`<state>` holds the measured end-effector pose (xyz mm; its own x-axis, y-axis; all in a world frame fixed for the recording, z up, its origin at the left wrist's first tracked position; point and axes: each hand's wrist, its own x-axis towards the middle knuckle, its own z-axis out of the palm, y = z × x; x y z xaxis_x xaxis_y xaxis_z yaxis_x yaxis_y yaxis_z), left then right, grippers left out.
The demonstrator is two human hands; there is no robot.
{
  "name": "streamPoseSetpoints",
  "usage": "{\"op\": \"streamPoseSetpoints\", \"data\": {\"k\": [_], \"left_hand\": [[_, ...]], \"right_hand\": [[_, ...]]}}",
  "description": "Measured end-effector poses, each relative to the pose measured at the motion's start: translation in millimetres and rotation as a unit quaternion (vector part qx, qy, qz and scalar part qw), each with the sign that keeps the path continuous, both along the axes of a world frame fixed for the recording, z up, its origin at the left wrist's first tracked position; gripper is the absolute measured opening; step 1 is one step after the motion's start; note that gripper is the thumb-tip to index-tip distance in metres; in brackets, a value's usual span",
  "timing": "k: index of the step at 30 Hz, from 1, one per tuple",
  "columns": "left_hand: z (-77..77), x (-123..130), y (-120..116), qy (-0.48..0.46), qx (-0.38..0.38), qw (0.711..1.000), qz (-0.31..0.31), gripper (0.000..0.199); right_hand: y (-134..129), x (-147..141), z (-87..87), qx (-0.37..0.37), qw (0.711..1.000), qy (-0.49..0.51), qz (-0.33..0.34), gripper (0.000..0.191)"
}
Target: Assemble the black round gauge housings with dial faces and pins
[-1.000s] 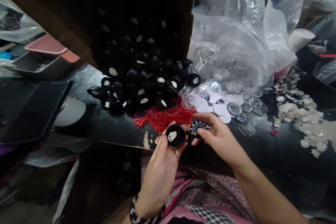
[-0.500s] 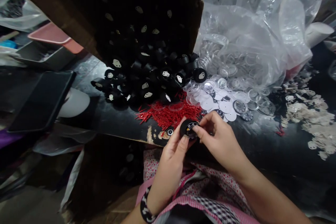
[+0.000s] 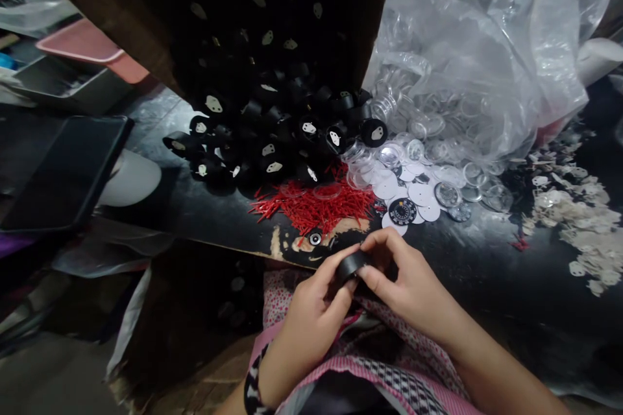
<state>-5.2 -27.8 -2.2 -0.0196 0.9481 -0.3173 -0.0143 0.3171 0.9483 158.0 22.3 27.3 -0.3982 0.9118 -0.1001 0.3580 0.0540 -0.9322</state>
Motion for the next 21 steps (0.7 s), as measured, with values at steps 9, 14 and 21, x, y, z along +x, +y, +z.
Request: {"op": "streamPoseSetpoints", "data": {"k": [9,14,21], "left_hand": [[-7.8,-9,-2,-0.169,-0.073,0.972,0.146,0.039],[-0.5,-1,7,-0.279,-0.074,0.938,0.193,0.025],[8.8,4,21,-0.409,-0.111,0.893,0.153,0.024]], "right_hand": [[38,-12,2.6,0.220,0.909,-0.352,0.042,0.007],[52,-26,-3.4,0.265,0.842,-0.464,0.074,0.009],[41,-18,-1.7,0.186,0.957,-0.222,0.026,0.021]]}}
